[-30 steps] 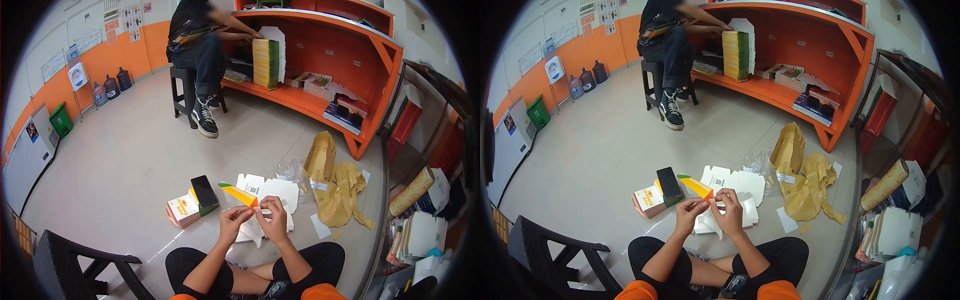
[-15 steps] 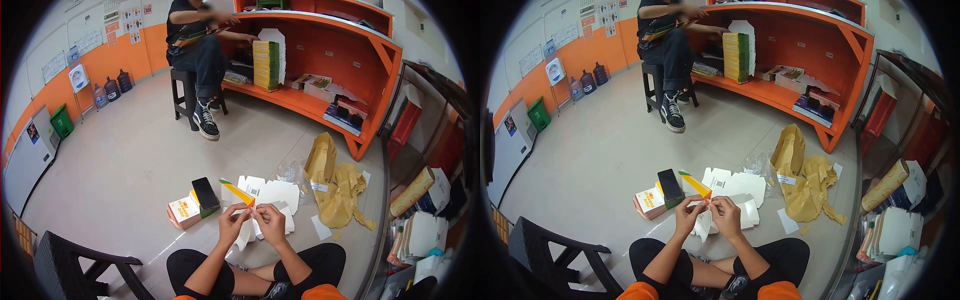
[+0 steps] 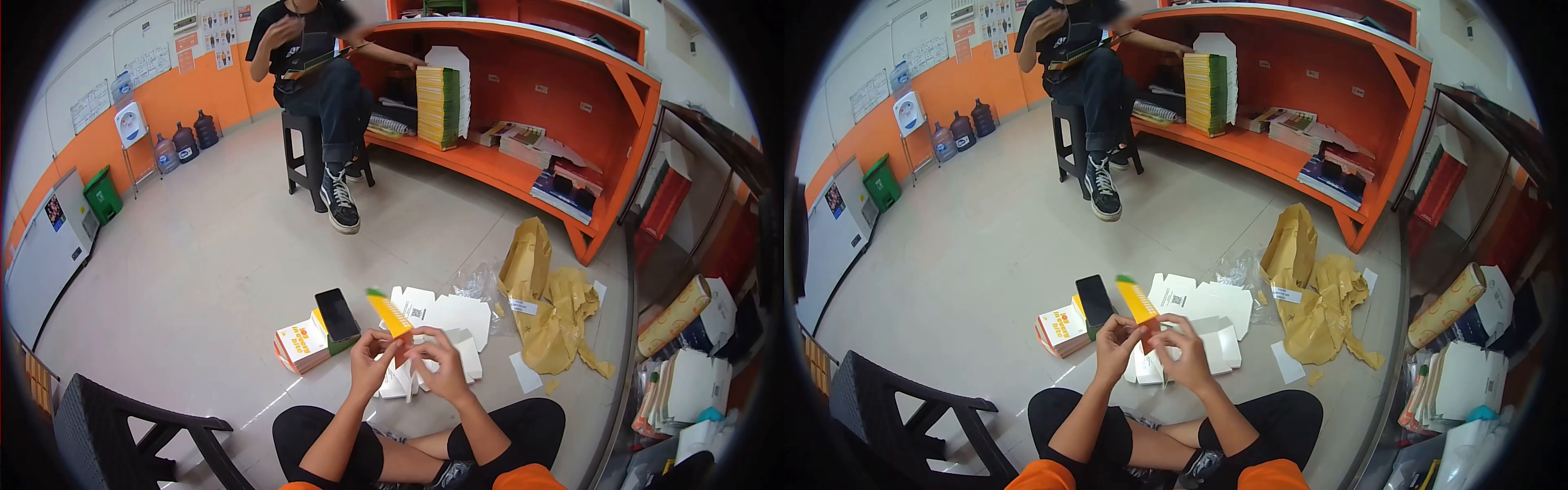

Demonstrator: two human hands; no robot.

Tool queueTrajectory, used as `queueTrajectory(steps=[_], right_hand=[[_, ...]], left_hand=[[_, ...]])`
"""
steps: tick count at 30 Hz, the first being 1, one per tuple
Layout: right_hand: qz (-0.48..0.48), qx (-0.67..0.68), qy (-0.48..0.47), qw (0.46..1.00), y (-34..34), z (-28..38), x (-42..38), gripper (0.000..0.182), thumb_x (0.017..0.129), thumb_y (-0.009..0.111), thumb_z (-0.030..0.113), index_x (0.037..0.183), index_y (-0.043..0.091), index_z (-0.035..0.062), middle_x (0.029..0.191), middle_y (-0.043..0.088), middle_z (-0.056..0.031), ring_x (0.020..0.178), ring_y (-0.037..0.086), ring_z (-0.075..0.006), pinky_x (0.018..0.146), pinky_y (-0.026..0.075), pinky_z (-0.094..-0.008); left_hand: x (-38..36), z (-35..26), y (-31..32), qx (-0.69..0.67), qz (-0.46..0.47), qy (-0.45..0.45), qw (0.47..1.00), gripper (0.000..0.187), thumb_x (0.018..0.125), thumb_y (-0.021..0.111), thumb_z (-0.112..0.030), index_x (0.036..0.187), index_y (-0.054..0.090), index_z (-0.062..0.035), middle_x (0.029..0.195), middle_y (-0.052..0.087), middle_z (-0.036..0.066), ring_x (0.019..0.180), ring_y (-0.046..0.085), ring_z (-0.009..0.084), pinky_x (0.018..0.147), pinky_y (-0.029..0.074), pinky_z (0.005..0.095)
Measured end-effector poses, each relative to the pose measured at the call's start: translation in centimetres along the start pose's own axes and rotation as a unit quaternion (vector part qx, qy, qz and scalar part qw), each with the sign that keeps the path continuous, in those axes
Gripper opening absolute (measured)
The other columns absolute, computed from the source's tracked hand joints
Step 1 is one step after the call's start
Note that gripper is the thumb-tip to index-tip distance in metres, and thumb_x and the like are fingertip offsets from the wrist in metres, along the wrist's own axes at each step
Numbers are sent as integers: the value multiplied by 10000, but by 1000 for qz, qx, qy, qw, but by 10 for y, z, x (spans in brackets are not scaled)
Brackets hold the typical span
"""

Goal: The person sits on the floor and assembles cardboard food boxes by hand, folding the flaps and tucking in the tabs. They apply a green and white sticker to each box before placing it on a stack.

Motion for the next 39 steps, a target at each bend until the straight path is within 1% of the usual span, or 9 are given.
queueTrajectory(steps=[3, 8, 13, 18, 21, 23, 26, 30, 39], right_hand=[[-60, 172, 178, 967, -18, -9, 3, 238, 935, 568, 146, 1134, 503, 32, 1034, 505, -53, 659, 648, -139, 484, 504, -210], [-94, 158, 154, 971, -65, 10, 18, 372, 1029, 336, 322, 1330, 430, 126, 619, 414, 54, 480, 334, -23, 415, 297, -164], [-49, 208, 179, 960, -86, 2, 13, 236, 1008, 411, 260, 975, 557, 78, 627, 471, 34, 430, 381, -19, 378, 305, -176], [-5, 59, 195, 979, -77, -9, 12, 69, 876, 589, 73, 836, 546, 38, 618, 551, 2, 486, 522, -72, 419, 381, -208], [35, -104, 62, 992, -59, -15, 9, 44, 855, 588, 44, 834, 554, 25, 633, 575, -10, 562, 585, -96, 440, 404, -228], [92, -43, 170, 980, -54, -15, 5, 206, 832, 603, 3, 1029, 544, 19, 705, 598, -60, 662, 620, -130, 495, 494, -256], [128, 33, 243, 961, -45, -17, 4, 569, 806, 635, -28, 1303, 368, 42, 811, 613, -118, 736, 634, -165, 592, 581, -298], [65, 88, 278, 954, -35, -41, -4, 624, 801, 650, -29, 1325, 319, 41, 817, 625, -128, 740, 645, -168, 589, 577, -292], [-23, -91, 226, 970, -35, -33, -3, 557, 764, 671, -48, 1224, 372, 47, 773, 639, -122, 758, 662, -199, 660, 570, -318]], left_hand=[[4, -10, -5, 123, 107, 95, 982, 82, 802, 699, -25, 858, 639, -29, 823, 672, 44, 770, 594, 95, 666, 454, 244], [-5, -42, 2, 139, 303, 27, 943, 46, 811, 667, -21, 856, 672, -26, 863, 700, 67, 747, 617, 130, 681, 484, 266], [-2, -36, -4, 153, 359, 21, 920, 128, 820, 680, -83, 918, 657, -5, 961, 691, 100, 847, 658, 215, 792, 507, 323], [-6, -29, 5, 334, 276, 100, 896, 240, 832, 686, -239, 943, 668, -28, 1075, 653, 100, 1044, 587, 274, 935, 429, 354], [-8, -12, 24, 333, 157, 136, 920, 201, 845, 673, -250, 893, 693, -56, 959, 658, 77, 989, 570, 281, 876, 425, 354], [-16, -4, 32, 393, 87, 109, 909, 184, 850, 666, -243, 858, 703, -63, 890, 655, 63, 921, 575, 263, 803, 439, 356], [-18, 7, 32, 333, 18, 22, 943, 207, 861, 659, -230, 831, 715, -33, 787, 644, 83, 649, 560, 199, 600, 428, 321], [-21, 28, 30, 297, -21, -69, 952, 235, 871, 654, -262, 894, 724, -39, 768, 654, 124, 564, 570, 199, 540, 441, 318], [-23, 54, 30, -117, 92, -263, 953, 279, 885, 651, -122, 1092, 641, 65, 982, 681, 106, 832, 635, 123, 773, 522, 229]])
Point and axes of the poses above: each hand's wrist, its own x-axis towards the middle knuckle, its own y-axis out of the palm, z = x × y, the point moved 2 cm from there along x, towards the middle knuckle
